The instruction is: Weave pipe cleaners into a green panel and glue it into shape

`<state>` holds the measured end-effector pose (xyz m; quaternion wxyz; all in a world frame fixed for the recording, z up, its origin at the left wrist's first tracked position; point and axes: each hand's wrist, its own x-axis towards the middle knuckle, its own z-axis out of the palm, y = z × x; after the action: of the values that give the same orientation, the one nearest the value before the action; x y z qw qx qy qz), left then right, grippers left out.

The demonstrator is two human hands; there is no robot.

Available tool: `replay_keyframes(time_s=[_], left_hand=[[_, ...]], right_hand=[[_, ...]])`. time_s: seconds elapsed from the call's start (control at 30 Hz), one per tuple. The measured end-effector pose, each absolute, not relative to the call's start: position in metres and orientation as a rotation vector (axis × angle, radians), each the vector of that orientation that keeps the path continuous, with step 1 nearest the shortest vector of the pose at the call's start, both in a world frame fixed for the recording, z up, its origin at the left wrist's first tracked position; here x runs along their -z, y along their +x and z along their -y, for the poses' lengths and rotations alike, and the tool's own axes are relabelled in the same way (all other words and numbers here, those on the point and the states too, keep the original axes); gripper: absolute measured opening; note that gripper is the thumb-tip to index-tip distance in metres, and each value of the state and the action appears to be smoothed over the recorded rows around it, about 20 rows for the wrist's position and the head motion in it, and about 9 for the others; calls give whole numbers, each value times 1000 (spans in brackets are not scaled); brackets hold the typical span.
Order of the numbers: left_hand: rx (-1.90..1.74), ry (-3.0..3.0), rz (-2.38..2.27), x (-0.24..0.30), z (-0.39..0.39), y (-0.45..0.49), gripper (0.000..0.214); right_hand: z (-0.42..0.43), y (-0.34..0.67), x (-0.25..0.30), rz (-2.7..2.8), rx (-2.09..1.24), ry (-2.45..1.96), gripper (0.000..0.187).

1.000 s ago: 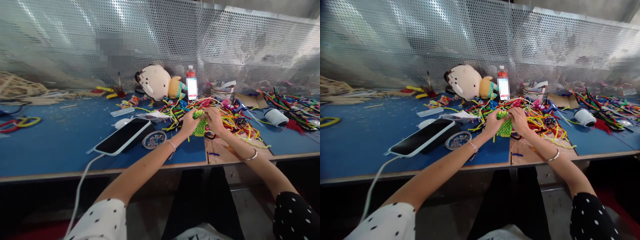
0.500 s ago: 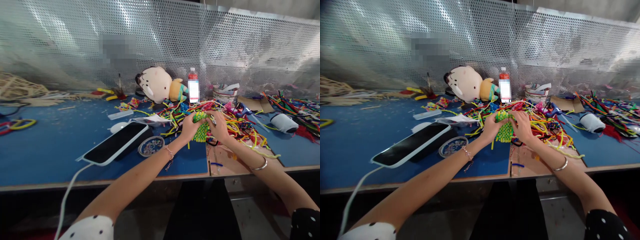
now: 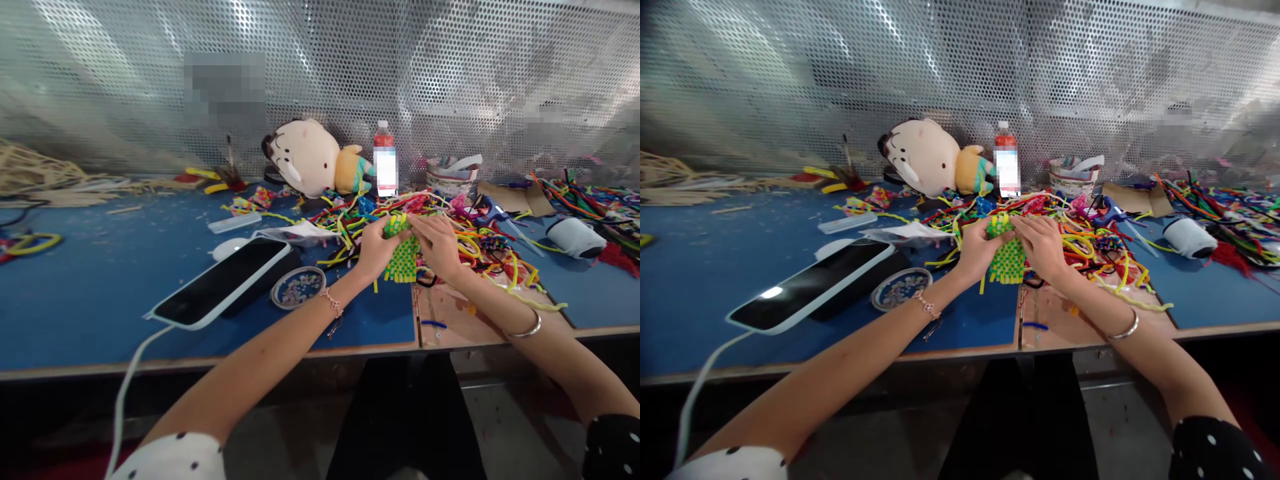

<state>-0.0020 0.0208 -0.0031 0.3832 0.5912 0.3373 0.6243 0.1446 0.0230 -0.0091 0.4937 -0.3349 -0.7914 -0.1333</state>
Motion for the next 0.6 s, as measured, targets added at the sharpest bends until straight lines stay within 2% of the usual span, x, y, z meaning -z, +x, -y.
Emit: replay_keyframes(time_s=[0.37, 0.6], left_hand=[[-1602, 1700, -979, -7, -9, -2, 29], [-1612, 1795, -1032, -4, -13, -2, 29]], right_hand=[[-23, 145, 6, 1940, 174, -901, 19], [-25, 144, 7, 2008, 231, -912, 21]])
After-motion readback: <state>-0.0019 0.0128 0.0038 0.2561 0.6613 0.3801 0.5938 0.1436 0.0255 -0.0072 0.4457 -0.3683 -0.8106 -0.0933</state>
